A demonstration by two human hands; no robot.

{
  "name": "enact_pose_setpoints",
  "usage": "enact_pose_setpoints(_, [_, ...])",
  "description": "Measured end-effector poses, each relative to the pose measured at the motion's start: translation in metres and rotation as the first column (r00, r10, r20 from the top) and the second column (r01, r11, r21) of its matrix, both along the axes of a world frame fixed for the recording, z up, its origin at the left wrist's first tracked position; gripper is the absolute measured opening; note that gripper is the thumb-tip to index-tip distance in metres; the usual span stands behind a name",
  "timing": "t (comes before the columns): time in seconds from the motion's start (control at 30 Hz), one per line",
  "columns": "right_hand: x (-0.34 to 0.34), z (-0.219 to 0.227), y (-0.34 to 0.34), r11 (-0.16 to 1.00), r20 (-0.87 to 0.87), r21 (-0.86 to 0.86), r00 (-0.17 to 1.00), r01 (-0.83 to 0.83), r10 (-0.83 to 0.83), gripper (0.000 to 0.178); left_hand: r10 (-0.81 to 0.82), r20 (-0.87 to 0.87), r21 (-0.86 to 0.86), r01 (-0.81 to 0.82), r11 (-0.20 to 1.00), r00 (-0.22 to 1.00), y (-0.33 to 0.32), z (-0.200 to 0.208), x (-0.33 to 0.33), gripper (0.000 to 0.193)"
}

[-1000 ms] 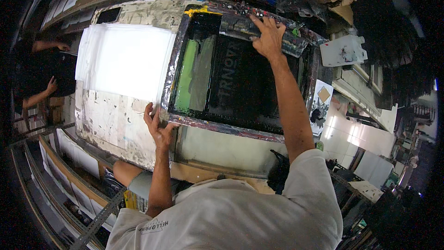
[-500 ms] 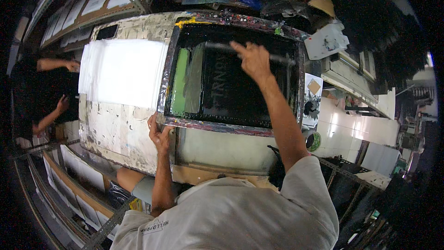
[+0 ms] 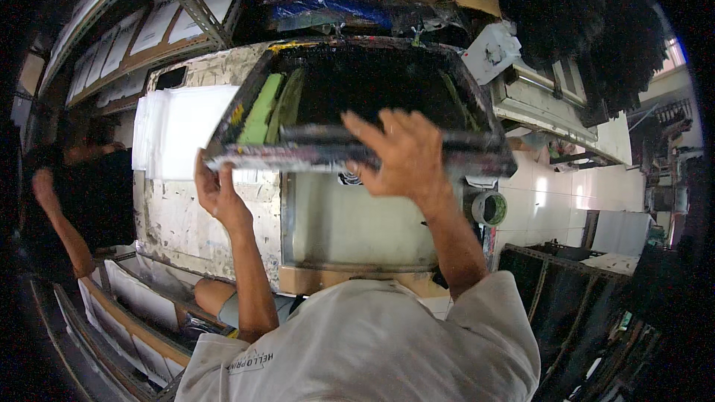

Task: The person performs screen printing by hand. They place a white sheet on the printing surface, lower a mesh frame over it, and use a squeegee to spread ink across the screen. They then lift the frame, remove the printed sheet, and hand it to an assistant to be stacked on a nearby shelf.

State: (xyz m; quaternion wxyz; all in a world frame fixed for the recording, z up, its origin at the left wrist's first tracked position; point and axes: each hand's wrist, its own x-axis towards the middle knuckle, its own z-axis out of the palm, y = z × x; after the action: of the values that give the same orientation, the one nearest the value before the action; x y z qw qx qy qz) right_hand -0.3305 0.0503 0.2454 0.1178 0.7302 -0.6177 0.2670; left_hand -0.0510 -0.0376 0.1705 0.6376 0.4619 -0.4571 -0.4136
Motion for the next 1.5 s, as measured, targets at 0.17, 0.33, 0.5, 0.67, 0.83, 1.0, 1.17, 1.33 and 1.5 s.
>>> enact_pose_setpoints(0.17, [-0.031,0.064,-0.058,0.999,0.022,-0.048,1.0,0.014,-0.013,0.055,-0.066,0.19,-0.136,0.093,0.986,0.98,-0.035,-0.006,-0.02,0.043])
enact_pose_setpoints(0.33, [-0.039,0.106,-0.097,0.979,0.116,0.173,0.985,0.108,-0.129,0.049,-0.132,0.767,0.123,0.059,0.991,0.628,-0.017,-0.123,-0.042,0.033])
enact_pose_setpoints(0.5, [-0.057,0.121,-0.114,1.0,0.16,0.018,0.987,0.011,-0.014,0.052,-0.059,0.923,0.042,0.051,0.998,0.379,0.005,-0.154,-0.063,0.025])
enact_pose_setpoints(0.67, [-0.047,0.142,-0.109,0.989,0.089,0.116,0.99,0.094,-0.105,0.052,-0.114,0.679,0.132,0.032,0.991,0.725,0.001,-0.156,-0.073,0.017])
enact_pose_setpoints(0.83, [-0.063,0.137,-0.131,0.977,0.154,0.179,0.978,0.113,-0.141,0.051,-0.081,0.469,0.164,0.003,0.986,0.879,-0.013,-0.118,-0.08,0.019])
enact_pose_setpoints(1.0, [-0.058,0.144,-0.126,0.979,0.13,0.129,0.976,0.157,-0.174,0.048,-0.072,0.268,0.282,-0.007,0.96,0.961,-0.035,-0.094,-0.044,0.019])
enact_pose_setpoints(1.17, [-0.043,0.135,-0.122,0.988,0.067,0.026,0.986,0.154,-0.156,0.043,0.048,0.352,0.262,-0.148,0.954,0.935,-0.055,-0.102,0.051,0.02])
enact_pose_setpoints(1.33, [-0.037,0.134,-0.122,0.987,0.042,-0.025,0.986,0.162,-0.161,0.04,0.177,0.365,0.243,-0.277,0.93,0.914,-0.064,-0.13,0.158,0.018])
enact_pose_setpoints(1.5, [-0.047,0.119,-0.122,0.966,-0.013,-0.223,0.99,0.131,-0.138,0.041,0.583,0.694,-0.141,-0.714,0.686,0.423,-0.056,-0.147,0.207,0.032])
